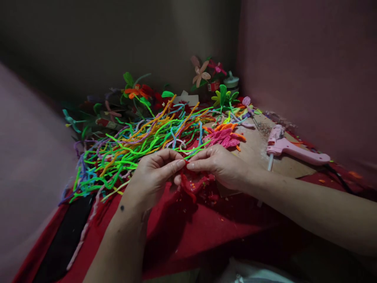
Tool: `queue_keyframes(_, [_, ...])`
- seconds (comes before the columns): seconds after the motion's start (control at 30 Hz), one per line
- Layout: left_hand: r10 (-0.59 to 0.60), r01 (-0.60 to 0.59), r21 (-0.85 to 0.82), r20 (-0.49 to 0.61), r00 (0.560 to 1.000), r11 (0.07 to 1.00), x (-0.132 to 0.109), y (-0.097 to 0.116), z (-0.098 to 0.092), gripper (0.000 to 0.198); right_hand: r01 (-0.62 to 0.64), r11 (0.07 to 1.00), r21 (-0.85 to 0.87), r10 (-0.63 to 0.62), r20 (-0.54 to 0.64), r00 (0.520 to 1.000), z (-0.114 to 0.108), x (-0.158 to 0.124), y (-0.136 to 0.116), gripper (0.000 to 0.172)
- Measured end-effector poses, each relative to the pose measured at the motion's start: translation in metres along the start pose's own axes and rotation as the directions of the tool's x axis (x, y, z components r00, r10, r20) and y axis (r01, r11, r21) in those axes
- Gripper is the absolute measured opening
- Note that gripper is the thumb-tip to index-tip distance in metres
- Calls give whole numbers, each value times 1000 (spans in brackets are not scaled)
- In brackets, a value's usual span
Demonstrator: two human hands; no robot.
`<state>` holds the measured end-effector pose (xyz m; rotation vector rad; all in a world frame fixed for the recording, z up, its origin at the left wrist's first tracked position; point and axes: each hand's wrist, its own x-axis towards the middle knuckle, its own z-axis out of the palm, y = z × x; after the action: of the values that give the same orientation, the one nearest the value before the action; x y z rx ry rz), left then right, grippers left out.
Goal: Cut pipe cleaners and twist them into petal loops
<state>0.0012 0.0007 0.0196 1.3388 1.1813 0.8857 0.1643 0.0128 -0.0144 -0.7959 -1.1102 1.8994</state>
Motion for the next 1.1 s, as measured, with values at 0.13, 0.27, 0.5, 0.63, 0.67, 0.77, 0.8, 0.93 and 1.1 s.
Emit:
queue_keyframes(0.13, [40, -40, 30, -9, 999, 999, 0, -2, 6, 10, -56, 998, -24, 58, 131, 990, -1, -1, 1, 17])
queue_keyframes(0.27, [208, -168, 284, -117, 971, 944, -1, -3, 13, 8, -9, 996, -90, 21, 129, 991, -3, 0, 2, 14])
queue_keyframes(0.5, [236, -175, 396, -113, 965, 902, 2, -5, 10, 10, -19, 989, -146, 22, 21, 1000, -3, -1, 3, 6])
queue_keyframes(0.63, [104, -92, 187, -58, 993, 978, 5, -8, 7, 16, -30, 991, -130, 33, 24, 999, -2, -1, 3, 5])
queue_keyframes(0.67, [101, -88, 178, -65, 993, 980, 5, -8, 7, 17, -37, 990, -134, 42, 33, 999, -2, -1, 3, 5])
queue_keyframes(0.77, [89, -73, 176, -85, 992, 982, 6, -8, 6, 18, -34, 990, -135, 44, 71, 997, -3, 0, 3, 5])
queue_keyframes(0.8, [81, -66, 168, -87, 993, 984, 6, -8, 6, 18, -19, 990, -140, 30, 78, 997, -3, 0, 4, 8])
queue_keyframes(0.93, [47, -37, 113, -89, 995, 993, 6, -6, 4, 20, 9, 988, -156, 2, 70, 998, -4, -1, 4, 19])
queue_keyframes(1.1, [65, -55, 123, -78, 995, 991, 6, -7, 2, 21, -42, 991, -125, 50, 69, 996, -1, -4, 0, 20])
